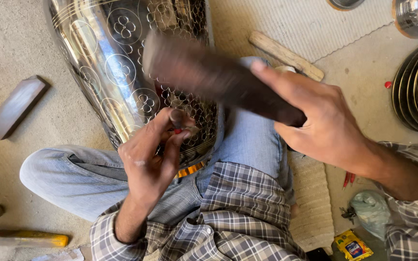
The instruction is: The person uses a small chisel and a wooden mallet to engrave a floral pattern onto a large polished metal vessel. They repeatedly tap the chisel to create fine lines and shapes on the surface.
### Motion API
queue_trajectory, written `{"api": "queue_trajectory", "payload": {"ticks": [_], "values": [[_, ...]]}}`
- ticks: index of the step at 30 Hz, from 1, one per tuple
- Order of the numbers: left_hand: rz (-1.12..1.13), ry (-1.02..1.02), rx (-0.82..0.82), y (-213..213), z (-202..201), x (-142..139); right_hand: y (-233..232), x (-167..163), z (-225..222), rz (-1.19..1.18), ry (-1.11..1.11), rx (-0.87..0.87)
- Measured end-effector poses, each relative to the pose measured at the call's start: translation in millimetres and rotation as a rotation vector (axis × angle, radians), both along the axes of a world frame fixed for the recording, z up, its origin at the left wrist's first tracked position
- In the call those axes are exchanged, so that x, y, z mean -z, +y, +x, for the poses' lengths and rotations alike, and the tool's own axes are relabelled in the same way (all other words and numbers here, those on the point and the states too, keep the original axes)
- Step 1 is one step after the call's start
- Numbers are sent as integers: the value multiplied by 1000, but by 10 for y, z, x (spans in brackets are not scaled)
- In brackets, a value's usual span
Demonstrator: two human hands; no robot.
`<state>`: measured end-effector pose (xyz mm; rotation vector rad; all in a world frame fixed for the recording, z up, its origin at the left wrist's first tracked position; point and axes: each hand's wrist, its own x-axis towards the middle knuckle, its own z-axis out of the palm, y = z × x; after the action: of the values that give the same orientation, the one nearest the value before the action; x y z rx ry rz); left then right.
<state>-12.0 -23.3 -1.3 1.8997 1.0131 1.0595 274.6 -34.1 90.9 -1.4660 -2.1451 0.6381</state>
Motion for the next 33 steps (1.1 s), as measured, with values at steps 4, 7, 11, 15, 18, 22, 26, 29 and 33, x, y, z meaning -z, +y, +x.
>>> {"api": "queue_trajectory", "payload": {"ticks": [4,7,11,15,18,22,26,29,33], "values": [[-18,105,-142,-71,28,1,49,-48,28,78,-313,-103],[-5,7,-169,-180,59,-31,81,-142,47,46,-234,-107],[35,3,-217,-224,75,37,123,-245,6,110,-437,-188],[-10,-26,-261,-231,48,128,111,-223,-45,192,-390,-181],[-147,-61,-238,-191,20,139,26,-153,-10,8,-347,-184],[-37,-48,-48,-72,-3,90,-139,-22,79,65,-197,-21],[38,24,61,50,3,58,-285,64,157,185,-47,119],[65,86,97,105,15,54,-407,110,129,123,261,197],[94,203,191,210,2,3,-492,185,121,66,-372,55]]}}
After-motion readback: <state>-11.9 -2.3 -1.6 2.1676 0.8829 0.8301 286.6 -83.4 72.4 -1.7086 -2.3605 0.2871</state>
